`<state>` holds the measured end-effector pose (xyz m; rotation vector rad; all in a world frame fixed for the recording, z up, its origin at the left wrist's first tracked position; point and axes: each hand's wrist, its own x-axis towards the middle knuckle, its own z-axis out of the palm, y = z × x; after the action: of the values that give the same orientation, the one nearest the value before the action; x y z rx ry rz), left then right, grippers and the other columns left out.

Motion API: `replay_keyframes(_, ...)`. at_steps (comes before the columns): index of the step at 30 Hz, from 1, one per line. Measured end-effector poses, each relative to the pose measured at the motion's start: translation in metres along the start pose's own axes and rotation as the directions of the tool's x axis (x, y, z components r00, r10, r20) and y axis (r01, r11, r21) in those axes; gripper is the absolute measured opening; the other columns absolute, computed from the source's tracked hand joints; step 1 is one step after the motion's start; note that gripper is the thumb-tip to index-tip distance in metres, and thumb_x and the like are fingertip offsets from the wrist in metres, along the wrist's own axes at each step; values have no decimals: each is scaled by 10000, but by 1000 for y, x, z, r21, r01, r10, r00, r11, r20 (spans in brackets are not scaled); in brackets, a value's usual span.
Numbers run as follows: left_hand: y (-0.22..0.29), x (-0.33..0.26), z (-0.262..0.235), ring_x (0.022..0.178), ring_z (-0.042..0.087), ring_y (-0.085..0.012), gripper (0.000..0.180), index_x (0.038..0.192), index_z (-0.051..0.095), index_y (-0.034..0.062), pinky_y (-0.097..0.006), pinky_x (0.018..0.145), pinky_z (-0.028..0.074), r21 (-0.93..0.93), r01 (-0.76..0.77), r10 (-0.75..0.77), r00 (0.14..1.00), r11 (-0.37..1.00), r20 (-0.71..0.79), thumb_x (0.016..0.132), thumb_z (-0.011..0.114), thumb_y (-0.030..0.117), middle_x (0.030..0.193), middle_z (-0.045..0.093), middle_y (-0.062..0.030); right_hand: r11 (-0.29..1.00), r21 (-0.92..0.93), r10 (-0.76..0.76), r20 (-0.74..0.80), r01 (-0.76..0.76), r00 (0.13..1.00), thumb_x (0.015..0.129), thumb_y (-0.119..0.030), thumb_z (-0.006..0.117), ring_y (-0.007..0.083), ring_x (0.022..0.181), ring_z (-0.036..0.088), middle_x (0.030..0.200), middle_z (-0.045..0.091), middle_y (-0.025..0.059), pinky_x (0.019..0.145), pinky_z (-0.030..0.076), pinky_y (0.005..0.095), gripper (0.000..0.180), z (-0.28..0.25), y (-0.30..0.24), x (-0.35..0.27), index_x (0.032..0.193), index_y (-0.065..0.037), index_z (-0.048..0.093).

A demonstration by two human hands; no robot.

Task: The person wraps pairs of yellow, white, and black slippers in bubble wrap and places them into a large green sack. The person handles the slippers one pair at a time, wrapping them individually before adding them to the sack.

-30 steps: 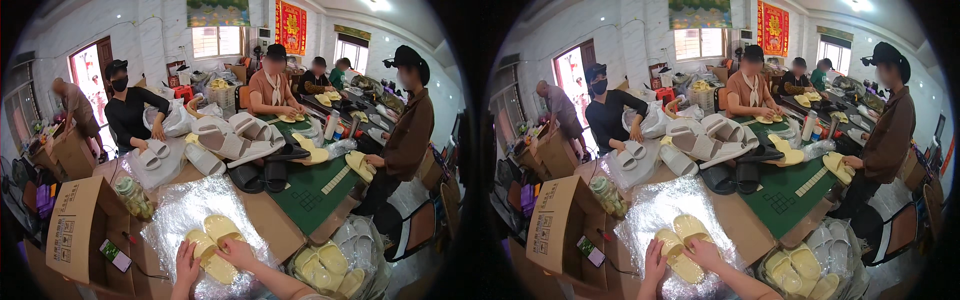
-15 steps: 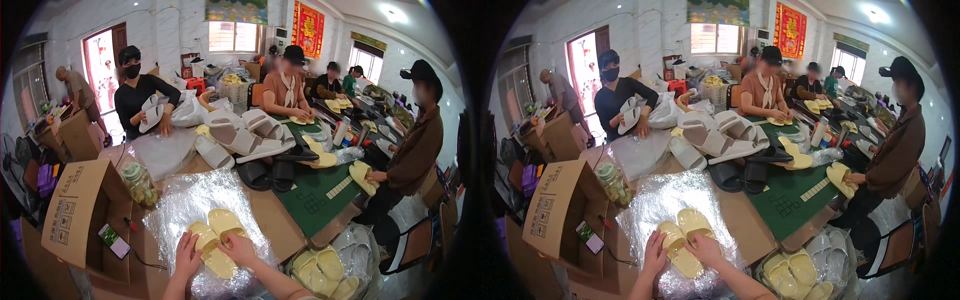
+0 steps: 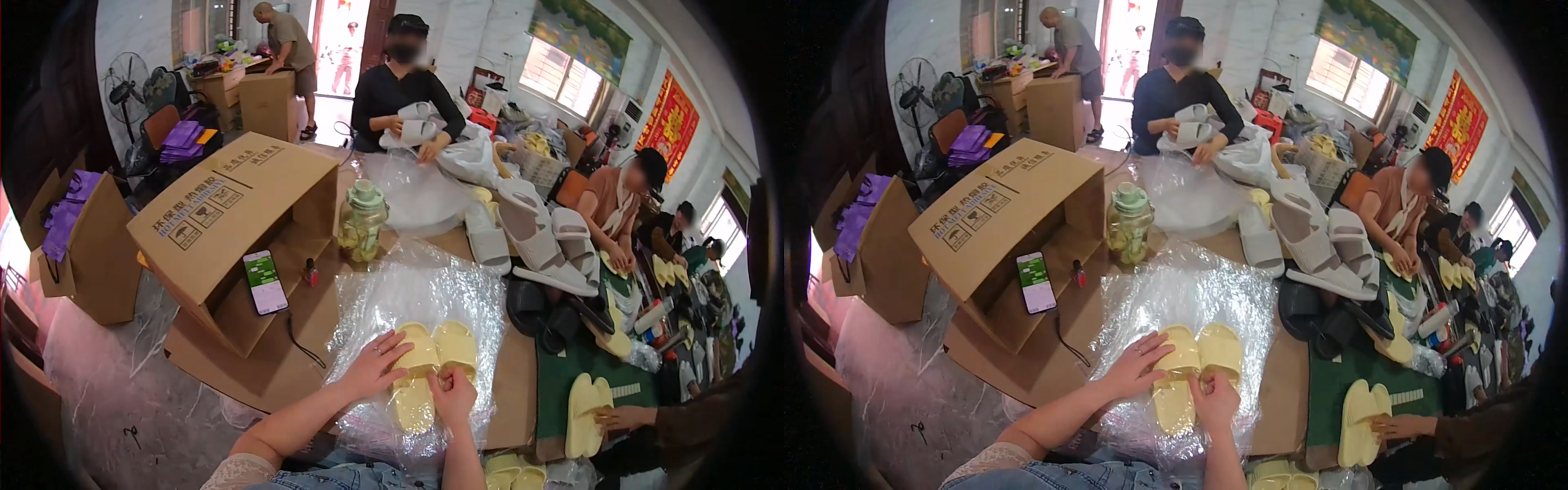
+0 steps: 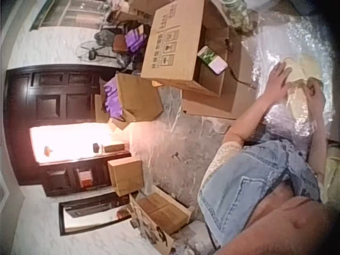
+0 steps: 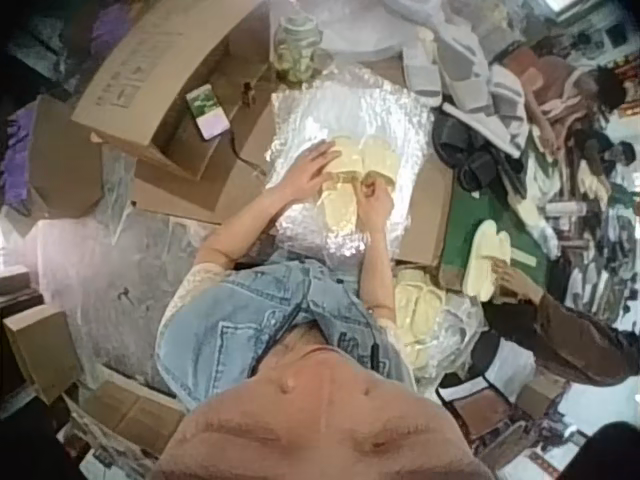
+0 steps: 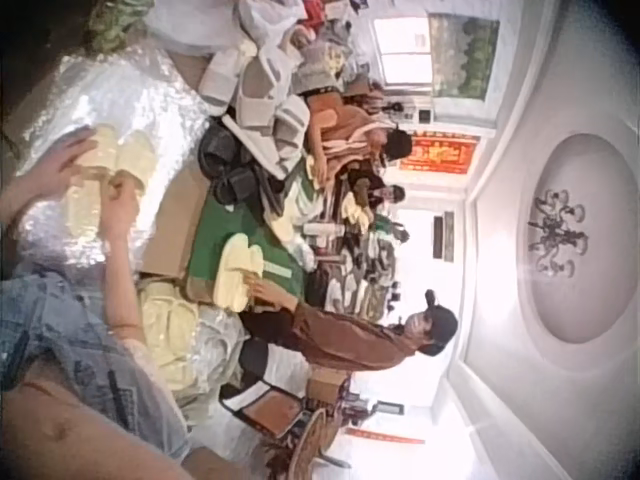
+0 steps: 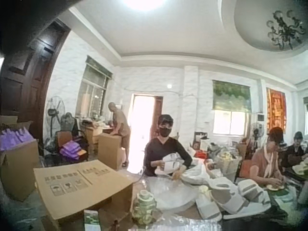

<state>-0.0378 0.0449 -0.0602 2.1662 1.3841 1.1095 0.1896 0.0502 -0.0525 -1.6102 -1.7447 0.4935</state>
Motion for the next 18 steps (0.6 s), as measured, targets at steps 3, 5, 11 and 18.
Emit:
replay_keyframes(3, -2, 1, 2, 1387, 395, -423, 576, 1421, 524, 140, -484, 1147, 339, -13, -7, 7, 1000, 1000, -13, 888, 662, 307, 1515, 439, -164, 994, -101, -33, 26, 35, 999, 763, -438, 815, 254, 577, 614, 642, 611, 60, 552, 485, 391, 415, -6, -11, 3, 849, -81, 623)
replay_keyframes(5, -2, 4, 6, 1386, 396, -426, 573, 1414, 533, 137, -485, 1147, 339, -3, -14, 14, 1000, 1000, 9, 882, 666, 305, 1506, 449, -171, 974, -194, -113, 41, 119, 993, 797, -480, 771, 310, 629, 657, 686, 653, 98, 583, 511, 432, 445, -10, -10, 4, 869, -66, 625)
replay_keyframes(11, 1, 4, 11, 1392, 378, -441, 604, 1401, 545, 99, -495, 1150, 326, -58, 19, -15, 997, 998, 70, 837, 691, 256, 1513, 419, -220, 954, -291, -4, 217, 68, 976, 939, -348, 569, 385, 713, 674, 770, 679, 181, 666, 528, 505, 282, -3, -9, 13, 960, -68, 595)
replay_keyframes(18, -4, 1, 15, 1457, 263, -422, 543, 1451, 478, 67, -485, 1192, 230, -57, 96, -95, 995, 994, 8, 929, 559, 192, 1570, 298, -256, 989, -134, -36, 161, 58, 986, 935, -369, 555, 362, 728, 670, 774, 668, 155, 678, 525, 486, 299, -33, -11, -11, 906, -73, 587)
